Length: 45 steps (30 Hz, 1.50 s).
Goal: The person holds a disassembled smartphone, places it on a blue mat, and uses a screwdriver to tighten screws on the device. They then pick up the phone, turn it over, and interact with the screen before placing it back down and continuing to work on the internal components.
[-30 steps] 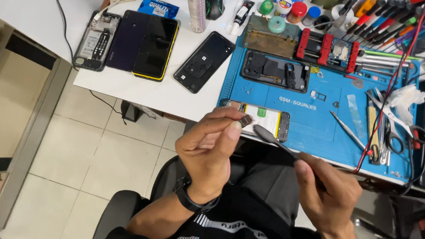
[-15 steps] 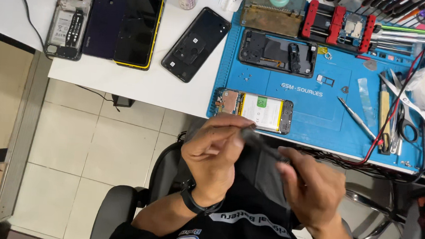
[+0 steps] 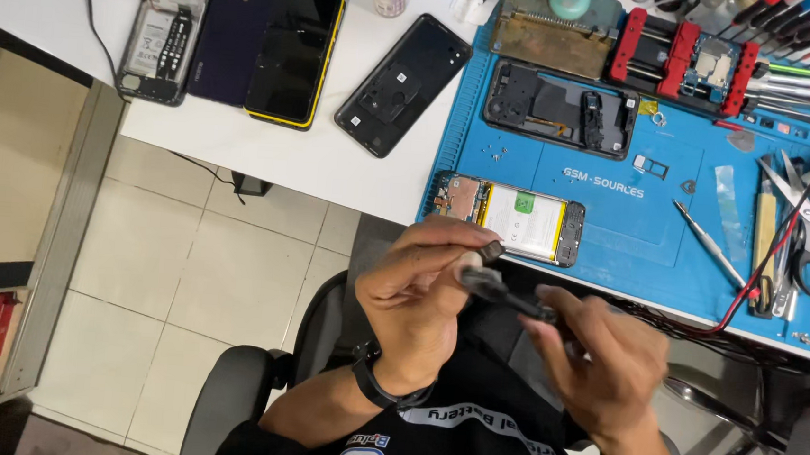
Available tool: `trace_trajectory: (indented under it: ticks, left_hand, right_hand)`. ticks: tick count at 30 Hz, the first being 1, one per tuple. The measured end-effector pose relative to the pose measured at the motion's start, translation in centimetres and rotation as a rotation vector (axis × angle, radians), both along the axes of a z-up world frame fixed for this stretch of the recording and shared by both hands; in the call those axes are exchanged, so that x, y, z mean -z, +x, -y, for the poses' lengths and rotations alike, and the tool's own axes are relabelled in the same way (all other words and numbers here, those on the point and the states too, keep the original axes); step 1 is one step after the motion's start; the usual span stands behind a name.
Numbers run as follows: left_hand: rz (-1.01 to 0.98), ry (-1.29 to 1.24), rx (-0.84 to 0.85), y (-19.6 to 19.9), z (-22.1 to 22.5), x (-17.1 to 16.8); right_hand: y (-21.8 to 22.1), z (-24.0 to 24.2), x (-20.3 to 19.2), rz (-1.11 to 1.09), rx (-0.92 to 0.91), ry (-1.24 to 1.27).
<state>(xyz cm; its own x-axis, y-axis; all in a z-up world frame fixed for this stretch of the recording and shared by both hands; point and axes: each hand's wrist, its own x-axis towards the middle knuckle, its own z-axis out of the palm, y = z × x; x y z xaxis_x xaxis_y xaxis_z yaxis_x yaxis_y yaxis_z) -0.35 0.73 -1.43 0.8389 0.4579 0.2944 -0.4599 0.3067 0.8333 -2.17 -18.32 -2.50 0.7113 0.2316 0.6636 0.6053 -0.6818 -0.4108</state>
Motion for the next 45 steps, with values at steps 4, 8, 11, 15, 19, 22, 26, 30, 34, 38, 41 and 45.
trace_trajectory:
  ticks: [4, 8, 11, 15, 19, 22, 26, 30, 34, 38, 41, 45]
  left_hand:
    - [0.002, -0.04, -0.047, 0.6, -0.2, 0.1]
    - [-0.122, 0.037, 0.003, -0.2, 0.9, -0.5]
    - [-0.104, 0.087, -0.01, -0.2, 1.2, -0.4]
    - [-0.108, 0.153, -0.029, -0.3, 1.2, -0.2]
    - [-0.128, 0.119, 0.093, -0.5, 0.6, -0.2]
    - [-0.136, 0.114, 0.22, -0.2, -0.4, -0.8]
    - [-0.081, 0.199, 0.317, 0.2, -1.1, -1.7]
    - [-0.094, 0.256, 0.318, 0.4, -1.2, -2.2]
    - [-0.103, 0.331, 0.285, 0.6, -1.0, -2.2]
    - [-0.048, 0.27, 0.154, 0.9, -0.4, -1.0]
    - [-0.044, 0.179, 0.097, 1.0, -0.1, -1.1]
    - [-0.034, 0.143, 0.035, 1.3, 0.2, -1.1]
  right_hand:
    - [1.3, 0.1, 0.2, -0.276, 0.064, 0.109]
    - [2.6, -2.6, -3.3, -0.783, -0.106, 0.715]
    - [4.2, -3.8, -4.6, -0.811, -0.132, 0.666]
    - [4.8, -3.7, -4.2, -0.842, -0.175, 0.733]
    - [6.2, -1.8, -3.8, -1.018, -0.337, 0.854]
    - [7.4, -0.3, -5.2, -1.09, -0.387, 0.665]
    - [8.4, 0.4, -7.1, -1.13, -0.356, 0.382]
    - [8.7, 0.2, -8.1, -1.174, -0.331, 0.386]
    - [8.5, 0.3, -7.6, -1.073, -0.259, 0.281]
    - [5.3, -2.2, -6.4, -0.265, -0.101, 0.4]
    - [1.6, 0.8, 1.7, -0.104, -0.027, 0.028]
    - [1.9, 1.3, 4.7, -0.29, 0.128, 0.018]
